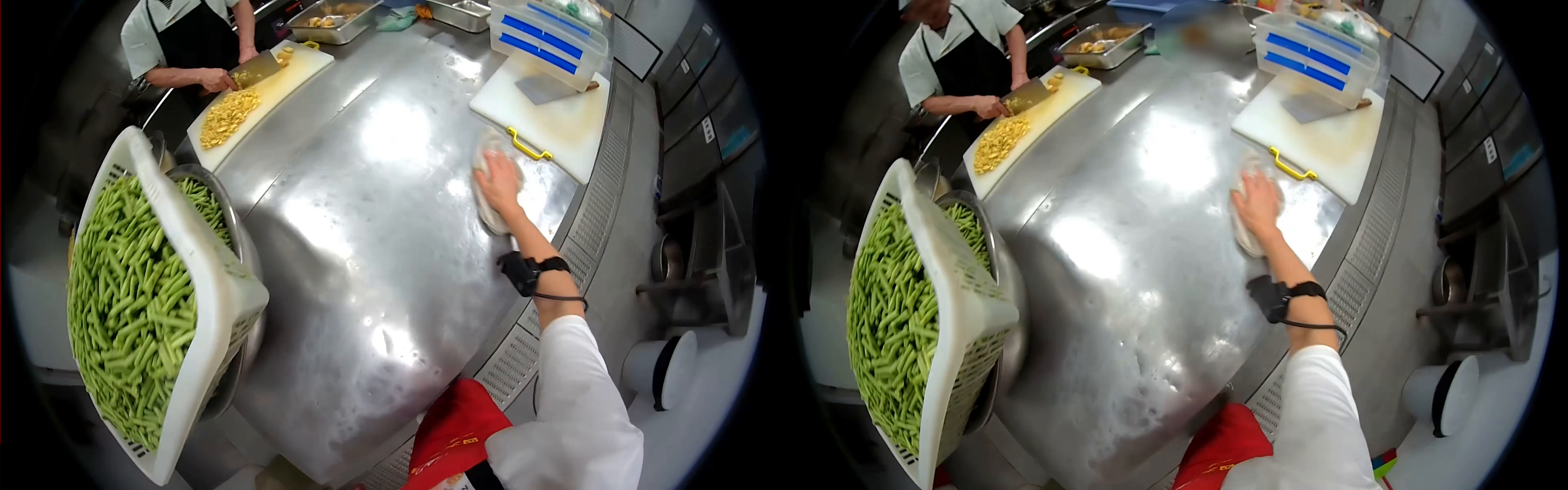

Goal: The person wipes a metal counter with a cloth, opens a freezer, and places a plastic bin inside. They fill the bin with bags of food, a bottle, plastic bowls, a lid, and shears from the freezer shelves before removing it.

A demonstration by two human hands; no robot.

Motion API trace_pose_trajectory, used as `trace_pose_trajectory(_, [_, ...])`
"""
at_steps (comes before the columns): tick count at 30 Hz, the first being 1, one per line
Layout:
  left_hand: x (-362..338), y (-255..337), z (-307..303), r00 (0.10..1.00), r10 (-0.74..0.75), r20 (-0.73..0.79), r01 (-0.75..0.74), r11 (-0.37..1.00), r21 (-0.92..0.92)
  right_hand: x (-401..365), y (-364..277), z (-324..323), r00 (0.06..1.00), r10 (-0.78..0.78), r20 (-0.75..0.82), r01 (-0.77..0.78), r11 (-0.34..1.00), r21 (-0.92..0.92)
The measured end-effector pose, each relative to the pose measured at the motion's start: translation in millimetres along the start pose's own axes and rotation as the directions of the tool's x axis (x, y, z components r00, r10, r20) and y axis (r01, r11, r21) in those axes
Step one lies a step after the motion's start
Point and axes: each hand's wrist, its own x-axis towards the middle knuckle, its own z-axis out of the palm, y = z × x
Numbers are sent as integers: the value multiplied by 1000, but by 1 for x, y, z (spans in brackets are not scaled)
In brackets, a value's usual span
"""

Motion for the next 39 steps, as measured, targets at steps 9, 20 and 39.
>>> trace_pose_trajectory(9, [0,41,8,998,1,68,-13,985,172,-136,-278,-46,749,-661,-37,596,649,473])
trace_pose_trajectory(20, [6,71,10,978,-17,210,-75,903,423,-191,-146,-38,841,-524,136,337,703,627])
trace_pose_trajectory(39, [62,-21,-71,982,134,133,-151,980,129,-202,-79,-112,999,-42,16,41,999,34])
